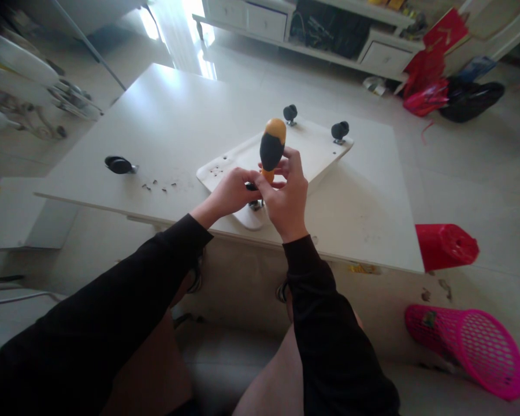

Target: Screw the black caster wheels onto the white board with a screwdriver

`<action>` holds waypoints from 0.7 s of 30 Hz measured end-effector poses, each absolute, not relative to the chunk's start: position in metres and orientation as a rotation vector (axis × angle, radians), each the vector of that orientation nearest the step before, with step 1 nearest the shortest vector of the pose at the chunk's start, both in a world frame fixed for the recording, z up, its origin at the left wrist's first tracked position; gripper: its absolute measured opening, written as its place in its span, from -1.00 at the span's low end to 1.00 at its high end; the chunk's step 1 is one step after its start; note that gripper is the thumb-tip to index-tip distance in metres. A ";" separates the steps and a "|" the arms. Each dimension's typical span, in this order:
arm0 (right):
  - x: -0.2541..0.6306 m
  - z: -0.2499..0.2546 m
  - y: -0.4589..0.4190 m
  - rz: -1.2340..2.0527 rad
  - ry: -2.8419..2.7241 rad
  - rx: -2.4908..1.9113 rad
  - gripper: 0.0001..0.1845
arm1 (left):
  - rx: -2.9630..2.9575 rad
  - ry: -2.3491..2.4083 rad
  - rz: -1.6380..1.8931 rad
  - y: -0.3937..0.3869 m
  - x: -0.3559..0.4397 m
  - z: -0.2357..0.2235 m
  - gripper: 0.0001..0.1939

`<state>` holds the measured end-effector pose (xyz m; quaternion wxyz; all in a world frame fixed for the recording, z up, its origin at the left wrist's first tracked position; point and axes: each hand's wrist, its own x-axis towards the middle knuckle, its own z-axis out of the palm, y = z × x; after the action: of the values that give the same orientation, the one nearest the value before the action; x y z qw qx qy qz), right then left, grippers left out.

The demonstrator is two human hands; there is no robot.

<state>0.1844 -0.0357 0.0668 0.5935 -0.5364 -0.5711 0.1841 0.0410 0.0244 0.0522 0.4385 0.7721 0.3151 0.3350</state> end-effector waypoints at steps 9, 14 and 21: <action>0.192 0.060 -0.031 0.339 -1.329 -1.172 -0.39 | 1.897 0.729 0.756 0.027 0.039 0.055 -0.86; 0.190 0.061 -0.034 0.419 -1.349 -1.239 -0.37 | 1.879 0.777 0.808 0.026 0.040 0.055 -0.84; 0.188 0.065 -0.034 0.382 -1.302 -1.194 -0.40 | 1.914 0.721 0.761 0.029 0.038 0.053 -0.86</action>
<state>0.1880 -0.0345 0.0649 0.6186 -0.5189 -0.5661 0.1662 0.0384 0.0290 0.0532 0.4616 0.7780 0.2931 0.3095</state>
